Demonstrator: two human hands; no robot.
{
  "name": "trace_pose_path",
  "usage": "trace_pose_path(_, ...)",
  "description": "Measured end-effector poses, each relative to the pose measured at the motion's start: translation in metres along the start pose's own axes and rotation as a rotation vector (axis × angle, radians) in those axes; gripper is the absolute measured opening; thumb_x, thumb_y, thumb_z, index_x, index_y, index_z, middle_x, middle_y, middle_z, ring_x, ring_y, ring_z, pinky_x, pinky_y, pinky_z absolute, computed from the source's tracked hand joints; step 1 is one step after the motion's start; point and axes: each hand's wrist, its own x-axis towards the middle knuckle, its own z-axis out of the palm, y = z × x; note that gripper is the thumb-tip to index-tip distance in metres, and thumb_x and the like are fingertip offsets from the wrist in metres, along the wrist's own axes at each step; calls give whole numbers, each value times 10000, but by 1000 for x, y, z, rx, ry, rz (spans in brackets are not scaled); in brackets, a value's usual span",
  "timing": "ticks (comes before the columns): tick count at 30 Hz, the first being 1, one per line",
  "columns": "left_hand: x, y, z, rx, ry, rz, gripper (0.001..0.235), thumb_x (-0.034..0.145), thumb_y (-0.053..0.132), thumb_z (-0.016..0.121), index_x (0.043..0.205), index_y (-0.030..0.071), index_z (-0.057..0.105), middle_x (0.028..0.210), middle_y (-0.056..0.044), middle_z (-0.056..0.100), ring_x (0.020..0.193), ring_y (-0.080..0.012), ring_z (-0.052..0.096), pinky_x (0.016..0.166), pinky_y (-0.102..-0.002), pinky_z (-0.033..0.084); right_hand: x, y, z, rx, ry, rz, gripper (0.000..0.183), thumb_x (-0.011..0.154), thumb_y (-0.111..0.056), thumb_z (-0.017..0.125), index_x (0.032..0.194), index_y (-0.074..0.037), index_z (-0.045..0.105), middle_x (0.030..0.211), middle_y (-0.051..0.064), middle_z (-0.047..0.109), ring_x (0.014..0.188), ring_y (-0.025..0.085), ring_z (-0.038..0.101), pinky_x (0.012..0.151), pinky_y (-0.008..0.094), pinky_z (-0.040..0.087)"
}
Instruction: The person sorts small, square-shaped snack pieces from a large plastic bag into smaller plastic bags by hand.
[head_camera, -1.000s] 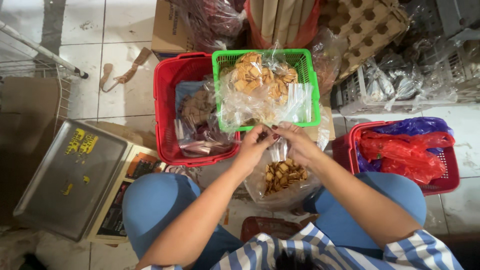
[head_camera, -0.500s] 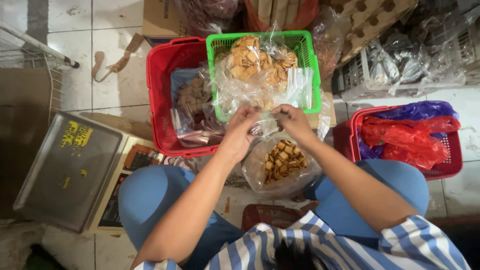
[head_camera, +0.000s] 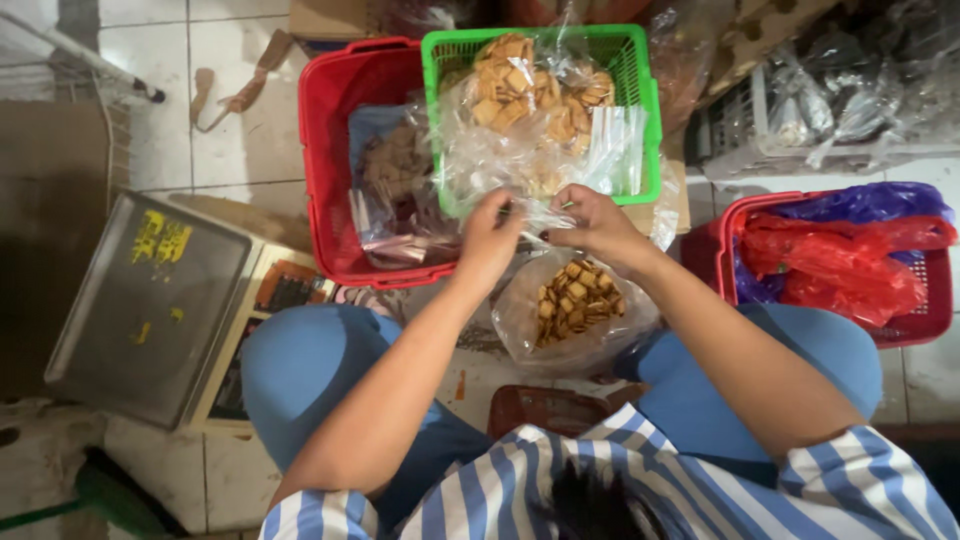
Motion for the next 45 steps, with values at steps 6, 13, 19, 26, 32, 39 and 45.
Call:
trace_pose_path(6,-1,6,-6,-800,-197,-269,83,979,3,699,1009,27,625,1009,-77,668,949,-150,625,862,-309,486,8,31,-18,314,-9,70,153,954,4,680,1101,-31,656,938,42,700,739,98,618,628,248,493)
trace_pose_path(13,-12,57,-9,-1210,-207,-557,315,848,44,666,1158,10,622,1033,-92,715,911,-176,682,827,-321,539,15,17,-9,817,-113,138,278,957,-55,581,1232,-68,624,1126,88,729,993,200,718,929,382,577)
trace_pose_path(19,-12,29,7,18,-92,-51,334,833,30,712,1142,4,588,976,-60,692,839,-144,653,727,-291,524,19,24,-29,695,-75,61,196,1026,-72,551,1209,-16,591,1123,129,708,1019,247,716,991,459,555)
trace_pose_path(26,-9,27,-4,-745,-145,-394,161,951,66,686,1110,40,681,1022,-32,699,921,-130,628,820,-302,503,11,19,-26,571,-117,-21,172,982,-19,622,1153,-2,630,1060,80,722,967,175,694,926,345,555)
trace_pose_path(32,-12,33,-15,-1108,-81,-456,119,986,140,668,1099,101,667,1026,-14,700,962,-142,665,865,-342,545,4,7,-3,190,-117,-150,225,903,5,733,1108,-11,641,1002,19,713,882,82,656,796,227,530)
trace_pose_path(39,-6,9,-11,-1080,-166,-390,80,1044,118,685,1102,85,640,995,-33,694,930,-166,661,812,-345,537,2,7,1,-586,216,-299,187,868,24,702,1011,3,584,787,45,571,693,116,524,632,282,437)
trace_pose_path(45,-3,30,-4,-575,-303,-260,302,886,67,742,1155,47,607,1029,-26,688,929,-122,647,826,-288,533,14,27,-14,-394,303,-322,266,806,74,620,1061,1,592,899,56,611,793,117,563,675,260,456)
